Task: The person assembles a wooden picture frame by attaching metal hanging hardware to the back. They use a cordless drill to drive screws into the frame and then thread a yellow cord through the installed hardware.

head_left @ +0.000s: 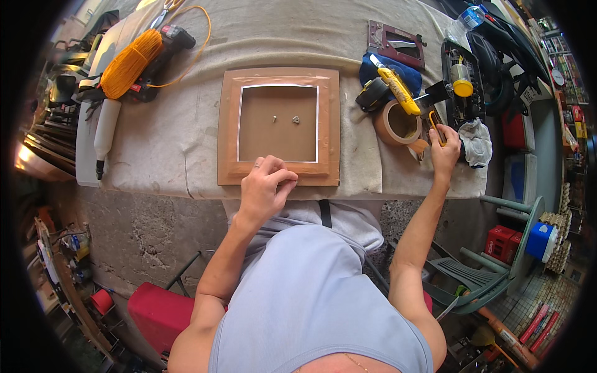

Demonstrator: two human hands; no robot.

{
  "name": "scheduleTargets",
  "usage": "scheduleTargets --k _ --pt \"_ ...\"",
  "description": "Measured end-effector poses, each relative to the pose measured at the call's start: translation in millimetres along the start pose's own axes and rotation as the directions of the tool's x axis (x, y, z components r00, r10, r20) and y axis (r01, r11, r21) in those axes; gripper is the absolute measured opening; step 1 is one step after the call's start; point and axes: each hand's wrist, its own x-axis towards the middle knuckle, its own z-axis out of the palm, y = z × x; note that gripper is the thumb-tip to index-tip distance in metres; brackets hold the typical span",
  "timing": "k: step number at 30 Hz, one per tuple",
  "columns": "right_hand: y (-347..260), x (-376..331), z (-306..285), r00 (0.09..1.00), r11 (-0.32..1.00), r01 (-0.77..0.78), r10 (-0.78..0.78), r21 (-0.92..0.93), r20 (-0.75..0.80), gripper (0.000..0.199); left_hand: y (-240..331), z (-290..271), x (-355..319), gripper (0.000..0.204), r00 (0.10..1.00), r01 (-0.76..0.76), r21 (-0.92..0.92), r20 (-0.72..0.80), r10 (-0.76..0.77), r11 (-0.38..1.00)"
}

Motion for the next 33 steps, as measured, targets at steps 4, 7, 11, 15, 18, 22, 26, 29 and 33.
scheduleTargets --k 4,7,11,15,18,22,26,29,33 --pt "0 -3 2 1.000 1.000 0.010 -0.010 -0.018 -0.018 0.027 1 -1 0 0.009 1.000 -0.012 0.059 0.004 0.011 0.998" --pt "-1 -4 5 0.999 1.000 0.008 -0.008 -0.017 -0.037 0.028 -1 1 0 0.008 0.999 -0.051 0.082 -0.005 0.051 0.995" --pt "2 -5 7 0.999 0.999 0.008 -0.010 -0.040 -0.051 0.029 -1 3 -1 0.008 0.996 -0.080 0.101 -0.020 0.082 0.992" --pt "1 -6 8 0.998 0.999 0.010 -0.012 -0.045 -0.062 0.029 1 6 -2 0.008 0.995 -0.099 0.135 -0.022 0.102 0.986" --pt "2 -7 8 0.998 0.998 0.008 -0.011 -0.060 -0.061 0.029 1 8 -4 0.008 0.994 -0.107 0.123 -0.007 0.109 0.987" --pt "1 -7 9 0.998 0.998 0.006 -0.009 -0.055 -0.063 0.029 0 10 -5 0.008 0.993 -0.117 0.110 -0.008 0.118 0.987" --pt "3 -7 9 0.998 0.999 0.011 -0.014 -0.043 -0.065 0.029 2 8 -3 0.007 0.995 -0.092 0.128 -0.019 0.095 0.988" --pt "1 -7 8 0.998 0.999 0.010 -0.012 -0.045 -0.062 0.029 1 6 -1 0.008 0.992 -0.119 0.143 -0.011 0.122 0.982" --pt "3 -7 9 0.998 0.999 0.012 -0.015 -0.052 -0.066 0.029 -1 3 3 0.008 0.987 -0.159 0.146 0.026 0.157 0.976"
